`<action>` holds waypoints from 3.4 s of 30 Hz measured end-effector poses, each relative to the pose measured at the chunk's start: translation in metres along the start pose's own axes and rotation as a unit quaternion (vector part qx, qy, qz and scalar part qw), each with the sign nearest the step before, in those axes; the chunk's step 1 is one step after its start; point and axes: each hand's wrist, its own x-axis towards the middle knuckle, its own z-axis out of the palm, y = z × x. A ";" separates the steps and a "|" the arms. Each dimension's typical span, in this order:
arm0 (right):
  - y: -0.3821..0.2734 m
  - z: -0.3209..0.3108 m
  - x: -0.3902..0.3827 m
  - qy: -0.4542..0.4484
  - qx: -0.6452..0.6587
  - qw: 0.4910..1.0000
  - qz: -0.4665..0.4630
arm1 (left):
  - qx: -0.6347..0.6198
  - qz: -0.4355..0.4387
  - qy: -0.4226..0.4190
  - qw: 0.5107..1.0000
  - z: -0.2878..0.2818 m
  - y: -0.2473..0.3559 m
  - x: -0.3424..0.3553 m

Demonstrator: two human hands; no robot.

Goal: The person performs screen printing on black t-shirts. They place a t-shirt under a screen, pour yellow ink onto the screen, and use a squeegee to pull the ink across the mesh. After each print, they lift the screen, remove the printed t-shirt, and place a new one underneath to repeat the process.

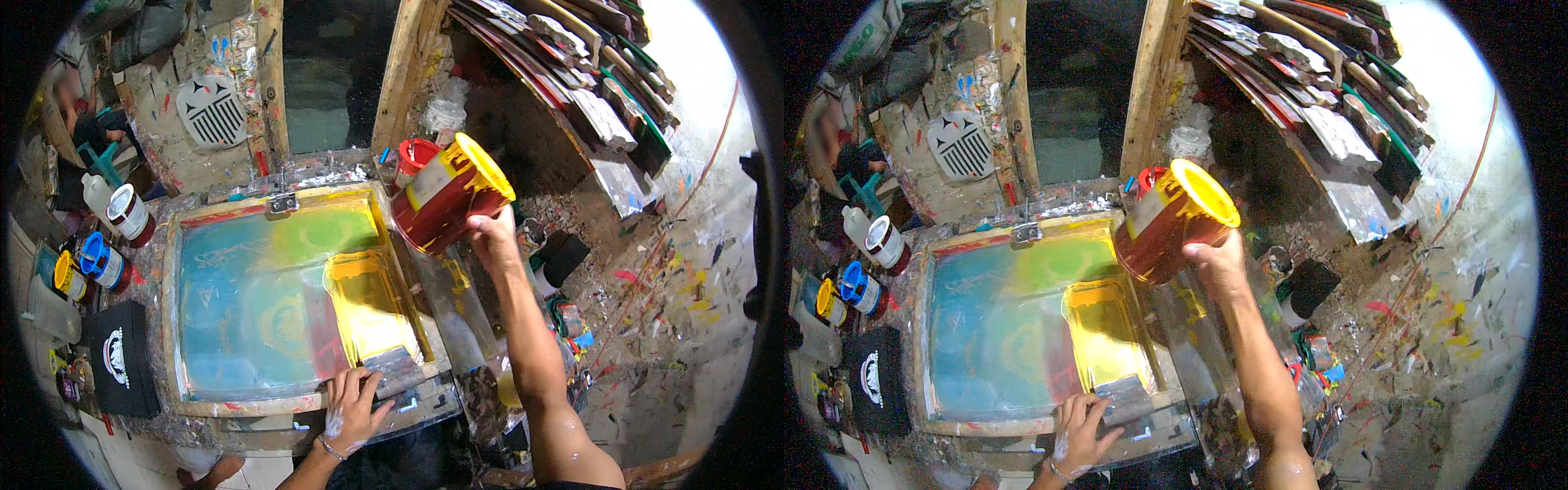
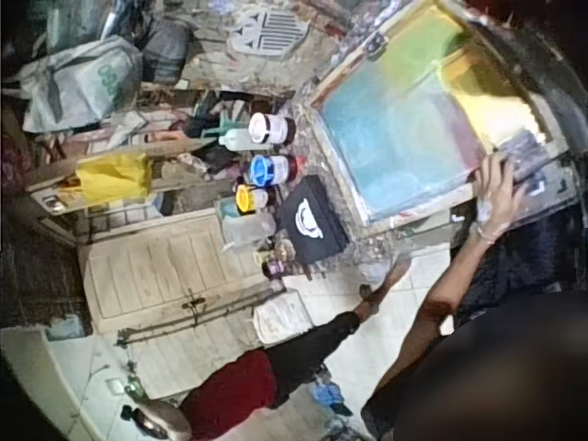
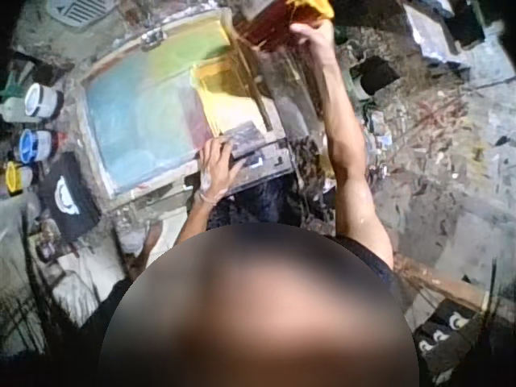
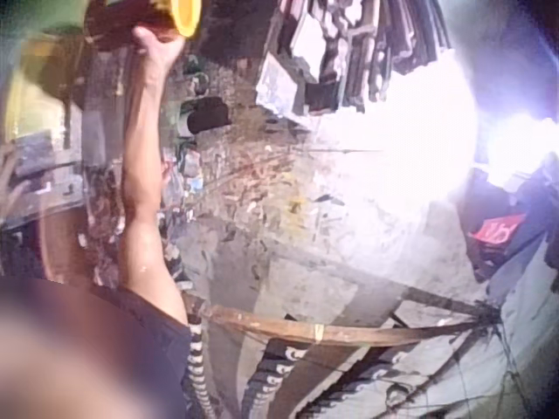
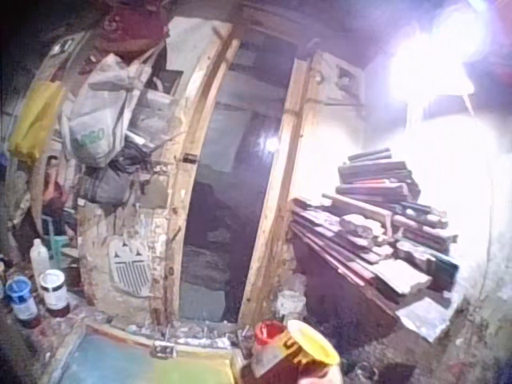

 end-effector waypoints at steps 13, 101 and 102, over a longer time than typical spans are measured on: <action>-0.011 -0.085 0.050 0.245 -0.430 0.868 -0.032 | -0.041 -0.035 0.030 0.998 -0.023 0.002 -0.008; 0.038 0.084 -0.171 -0.324 -0.674 0.650 -0.137 | 0.109 -0.109 0.038 0.987 -0.024 -0.032 -0.038; 0.038 0.084 -0.171 -0.321 -0.672 0.653 -0.140 | 0.109 -0.108 0.040 0.987 -0.024 -0.032 -0.038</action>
